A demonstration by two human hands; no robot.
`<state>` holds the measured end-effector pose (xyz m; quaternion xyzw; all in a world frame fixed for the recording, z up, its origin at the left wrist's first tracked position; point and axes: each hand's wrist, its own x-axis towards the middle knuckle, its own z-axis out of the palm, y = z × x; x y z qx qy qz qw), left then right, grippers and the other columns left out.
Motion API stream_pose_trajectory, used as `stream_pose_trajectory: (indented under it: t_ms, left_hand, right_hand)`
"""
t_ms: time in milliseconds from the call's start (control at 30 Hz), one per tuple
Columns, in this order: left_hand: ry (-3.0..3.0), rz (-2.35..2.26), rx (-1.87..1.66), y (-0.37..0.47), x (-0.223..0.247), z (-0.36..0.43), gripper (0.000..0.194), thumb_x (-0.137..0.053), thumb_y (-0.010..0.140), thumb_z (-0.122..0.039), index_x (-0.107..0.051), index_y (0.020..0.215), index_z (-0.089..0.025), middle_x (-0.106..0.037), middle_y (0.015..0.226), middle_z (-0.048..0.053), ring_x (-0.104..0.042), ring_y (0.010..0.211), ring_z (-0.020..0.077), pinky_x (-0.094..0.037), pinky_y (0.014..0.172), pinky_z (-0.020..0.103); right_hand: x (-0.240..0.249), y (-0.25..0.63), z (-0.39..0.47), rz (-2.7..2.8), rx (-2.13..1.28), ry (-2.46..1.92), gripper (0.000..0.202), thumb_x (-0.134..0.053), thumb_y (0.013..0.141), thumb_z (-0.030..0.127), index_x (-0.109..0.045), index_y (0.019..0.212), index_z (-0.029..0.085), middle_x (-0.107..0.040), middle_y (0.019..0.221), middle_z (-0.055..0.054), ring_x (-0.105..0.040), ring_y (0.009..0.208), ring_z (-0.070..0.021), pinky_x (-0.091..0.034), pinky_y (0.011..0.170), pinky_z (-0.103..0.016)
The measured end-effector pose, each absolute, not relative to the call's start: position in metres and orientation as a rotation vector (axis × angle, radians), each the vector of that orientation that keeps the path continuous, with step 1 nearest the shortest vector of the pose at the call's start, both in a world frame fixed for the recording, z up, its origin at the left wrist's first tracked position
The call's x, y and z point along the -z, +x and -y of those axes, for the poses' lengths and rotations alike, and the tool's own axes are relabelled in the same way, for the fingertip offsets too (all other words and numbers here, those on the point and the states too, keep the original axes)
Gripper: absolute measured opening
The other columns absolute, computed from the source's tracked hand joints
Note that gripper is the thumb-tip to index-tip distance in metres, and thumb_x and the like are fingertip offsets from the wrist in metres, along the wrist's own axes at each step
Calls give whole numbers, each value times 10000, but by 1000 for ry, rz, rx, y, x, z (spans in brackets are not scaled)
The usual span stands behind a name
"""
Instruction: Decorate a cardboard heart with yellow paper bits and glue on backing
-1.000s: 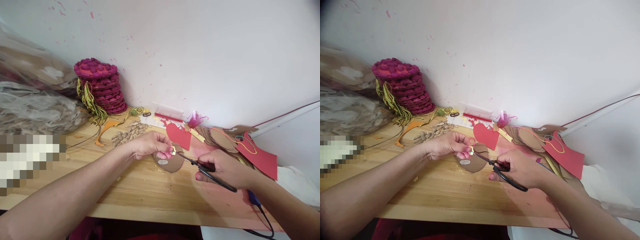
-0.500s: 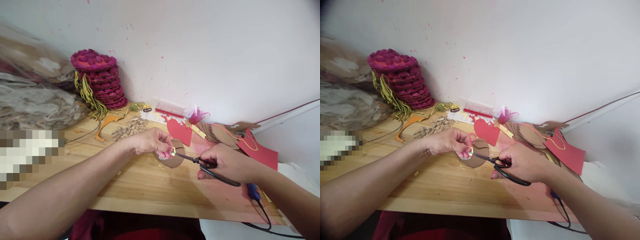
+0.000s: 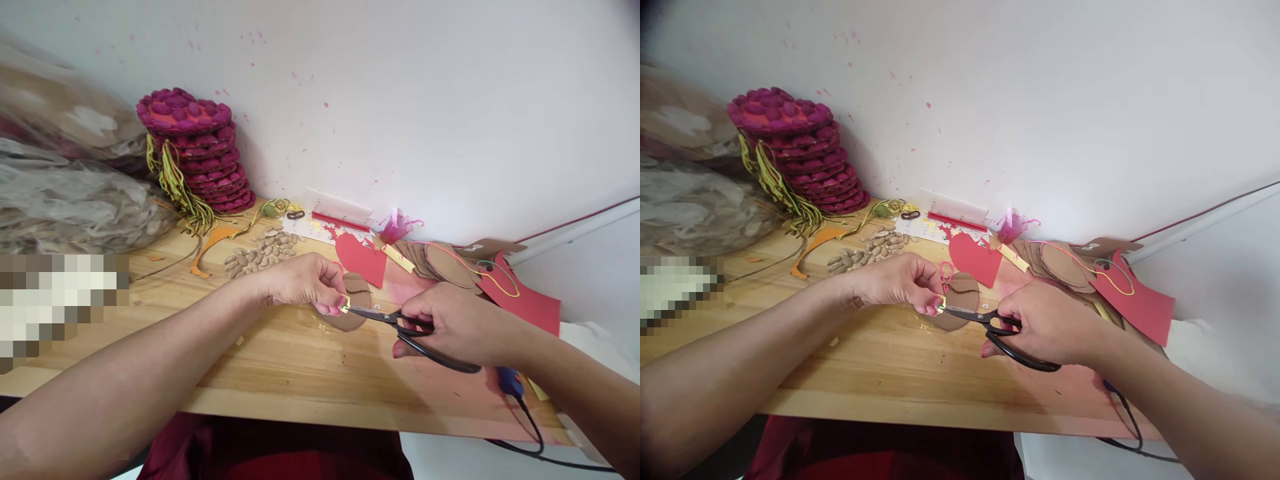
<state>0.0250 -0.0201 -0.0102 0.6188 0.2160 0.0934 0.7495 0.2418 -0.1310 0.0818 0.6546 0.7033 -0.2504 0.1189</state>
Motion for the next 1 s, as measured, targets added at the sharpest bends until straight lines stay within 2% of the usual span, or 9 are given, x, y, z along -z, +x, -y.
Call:
stream_pose_trajectory:
  t_ms: [233,533,767,1000]
  left_hand:
    - [1366,-477,-222,25,10,21,152,-761,684,-260,-677,693,-134,-687,670,26,-648,628,110,-520,640,227]
    - [1393,-473,-232,25,13,20,171,-759,688,-286,-672,687,-139,-687,666,22,-641,621,111,-519,643,234]
    - [1386,-473,-242,25,13,20,164,-748,695,-286,-674,700,-140,-683,679,23,-640,629,112,-520,644,232]
    - [1390,-463,-246,25,16,19,160,-751,691,-283,-684,718,-141,-676,658,22,-641,623,114,-521,640,232]
  right_hand:
    - [-82,241,131,-2019,700,1925,554,-636,702,624,-344,509,195,-354,464,49,-246,441,-95,-206,397,-239]
    - [-79,241,130,-1992,688,1955,544,-642,684,649,-401,490,202,-347,453,50,-258,425,-95,-208,388,-243]
    - [-78,240,131,-2062,585,1901,575,-625,711,644,-340,494,194,-325,452,53,-230,427,-90,-206,401,-247]
    - [-76,239,132,-2122,454,1874,571,-610,715,664,-368,484,202,-352,445,41,-236,419,-97,-196,388,-264]
